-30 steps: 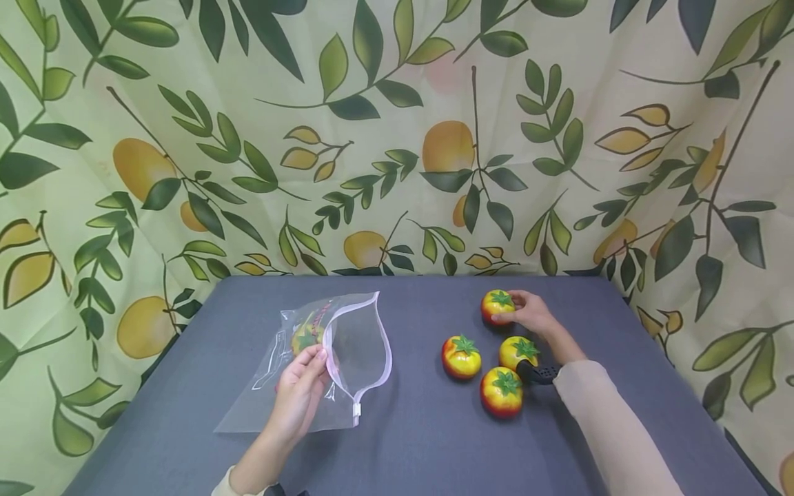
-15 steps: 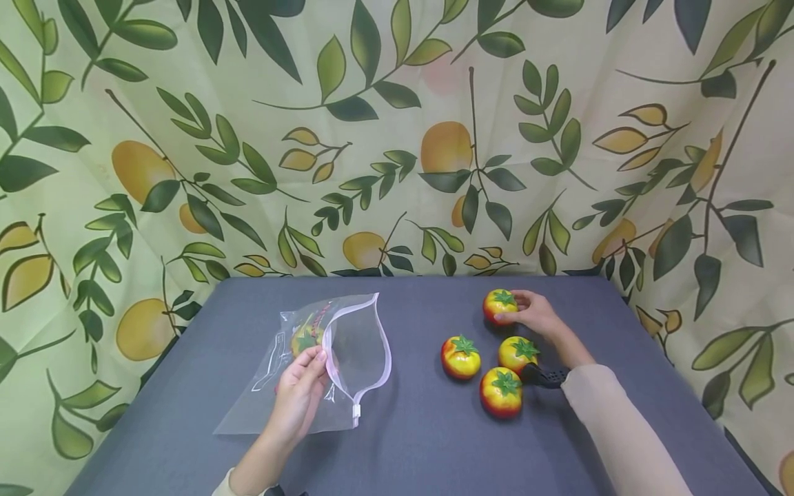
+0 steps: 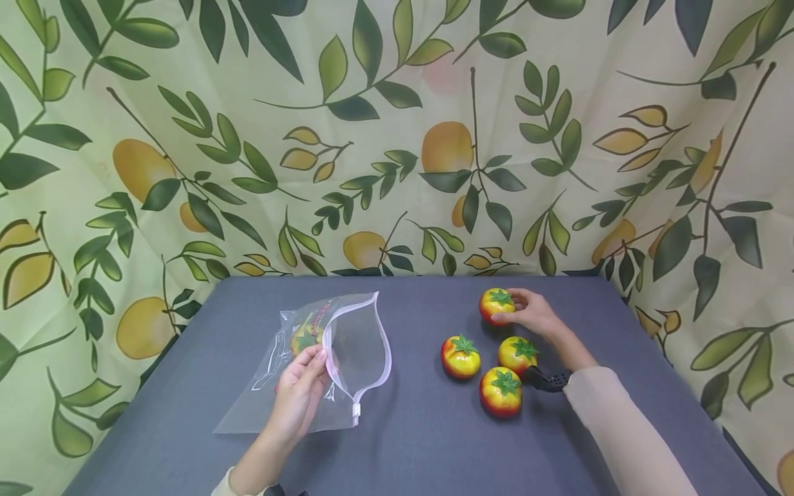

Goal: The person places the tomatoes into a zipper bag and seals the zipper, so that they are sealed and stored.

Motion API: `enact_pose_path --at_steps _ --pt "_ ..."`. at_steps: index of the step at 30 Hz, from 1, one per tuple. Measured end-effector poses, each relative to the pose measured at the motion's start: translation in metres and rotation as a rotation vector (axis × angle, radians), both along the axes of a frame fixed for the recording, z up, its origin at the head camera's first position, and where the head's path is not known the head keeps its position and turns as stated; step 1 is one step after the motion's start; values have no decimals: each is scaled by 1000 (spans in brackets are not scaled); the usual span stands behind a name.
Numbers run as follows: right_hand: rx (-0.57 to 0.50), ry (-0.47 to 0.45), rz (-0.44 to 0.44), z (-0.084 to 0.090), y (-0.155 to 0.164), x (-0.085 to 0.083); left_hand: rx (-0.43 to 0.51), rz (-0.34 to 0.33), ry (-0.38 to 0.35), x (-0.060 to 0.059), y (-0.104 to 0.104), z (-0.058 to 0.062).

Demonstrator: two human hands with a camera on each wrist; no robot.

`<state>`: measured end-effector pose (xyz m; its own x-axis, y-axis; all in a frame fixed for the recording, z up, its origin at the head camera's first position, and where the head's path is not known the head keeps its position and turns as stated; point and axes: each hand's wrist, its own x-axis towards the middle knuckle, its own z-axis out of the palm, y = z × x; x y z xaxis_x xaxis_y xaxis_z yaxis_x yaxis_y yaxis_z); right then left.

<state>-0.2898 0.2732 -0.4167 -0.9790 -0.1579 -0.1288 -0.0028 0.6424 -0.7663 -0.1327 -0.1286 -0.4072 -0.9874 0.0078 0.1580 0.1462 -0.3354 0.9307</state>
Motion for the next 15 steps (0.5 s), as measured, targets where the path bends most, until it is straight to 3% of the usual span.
enact_pose_path --at_steps 15 --pt "-11 23 21 6 -8 9 12 -5 -11 0 0 1"
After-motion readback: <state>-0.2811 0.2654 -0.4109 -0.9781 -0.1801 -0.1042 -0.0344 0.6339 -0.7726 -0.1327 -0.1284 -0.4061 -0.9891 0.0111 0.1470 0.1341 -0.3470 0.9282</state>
